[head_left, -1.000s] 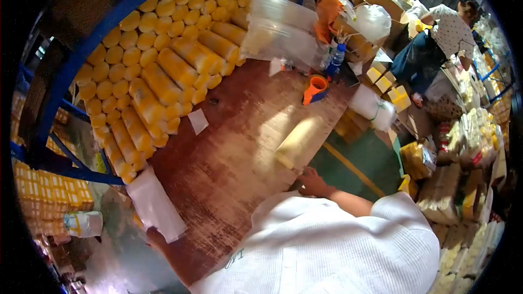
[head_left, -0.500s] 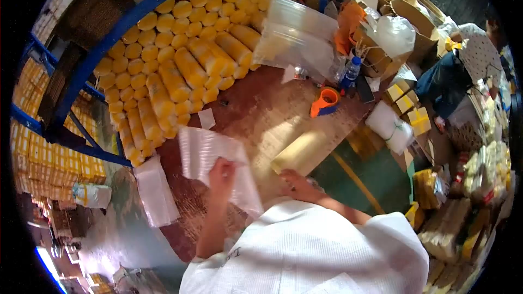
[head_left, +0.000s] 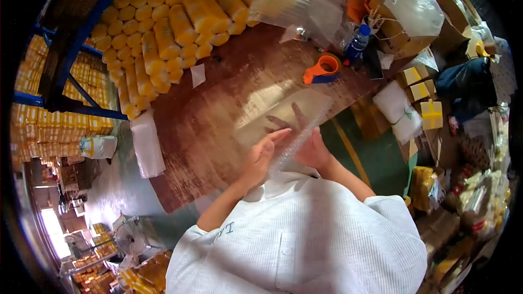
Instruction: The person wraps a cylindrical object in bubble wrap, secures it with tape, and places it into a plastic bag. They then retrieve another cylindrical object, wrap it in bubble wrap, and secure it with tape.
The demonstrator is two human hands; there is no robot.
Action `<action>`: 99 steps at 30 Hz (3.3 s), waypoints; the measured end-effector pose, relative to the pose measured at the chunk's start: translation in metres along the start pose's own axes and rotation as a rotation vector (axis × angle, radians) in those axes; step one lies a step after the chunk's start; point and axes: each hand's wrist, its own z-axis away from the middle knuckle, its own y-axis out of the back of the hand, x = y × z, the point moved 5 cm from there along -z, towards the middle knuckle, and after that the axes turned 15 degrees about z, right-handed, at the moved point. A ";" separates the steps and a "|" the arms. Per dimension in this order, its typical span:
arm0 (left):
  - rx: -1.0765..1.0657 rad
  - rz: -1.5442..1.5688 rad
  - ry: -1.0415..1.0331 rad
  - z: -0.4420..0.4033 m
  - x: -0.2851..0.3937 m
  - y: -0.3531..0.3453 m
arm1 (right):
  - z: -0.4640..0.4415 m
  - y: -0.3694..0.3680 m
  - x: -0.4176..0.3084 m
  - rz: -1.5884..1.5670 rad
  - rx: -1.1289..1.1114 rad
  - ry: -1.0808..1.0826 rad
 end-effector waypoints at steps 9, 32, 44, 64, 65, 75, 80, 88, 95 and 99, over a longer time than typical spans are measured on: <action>0.121 -0.819 -0.310 -0.023 -0.005 -0.054 | 0.029 0.042 -0.033 0.286 0.349 -0.317; 0.571 -0.794 -0.082 -0.006 0.008 -0.032 | 0.049 0.070 -0.066 1.279 0.085 -0.422; 1.265 -1.083 0.003 0.143 0.067 0.137 | 0.044 0.066 -0.037 1.495 -0.123 -0.380; 0.775 -1.538 0.092 0.029 -0.036 0.123 | 0.066 0.089 -0.037 1.915 -0.294 -0.493; 0.737 -1.488 0.128 0.025 -0.052 0.123 | 0.070 0.091 -0.039 1.926 -0.275 -0.479; 0.756 -1.117 0.407 0.045 -0.150 0.157 | 0.064 0.106 -0.049 1.948 -0.200 -0.335; 0.880 -1.028 0.326 0.068 -0.201 0.176 | 0.024 0.177 -0.005 2.167 -0.295 -0.380; 0.997 -0.767 0.232 0.103 -0.240 0.172 | -0.064 0.159 0.059 2.558 -1.005 -0.019; 1.147 -0.723 0.294 0.118 -0.217 0.151 | -0.074 0.182 0.072 2.548 -1.205 -0.070; 1.298 -0.724 0.225 0.120 -0.186 0.148 | -0.058 0.175 0.065 2.526 -1.077 0.143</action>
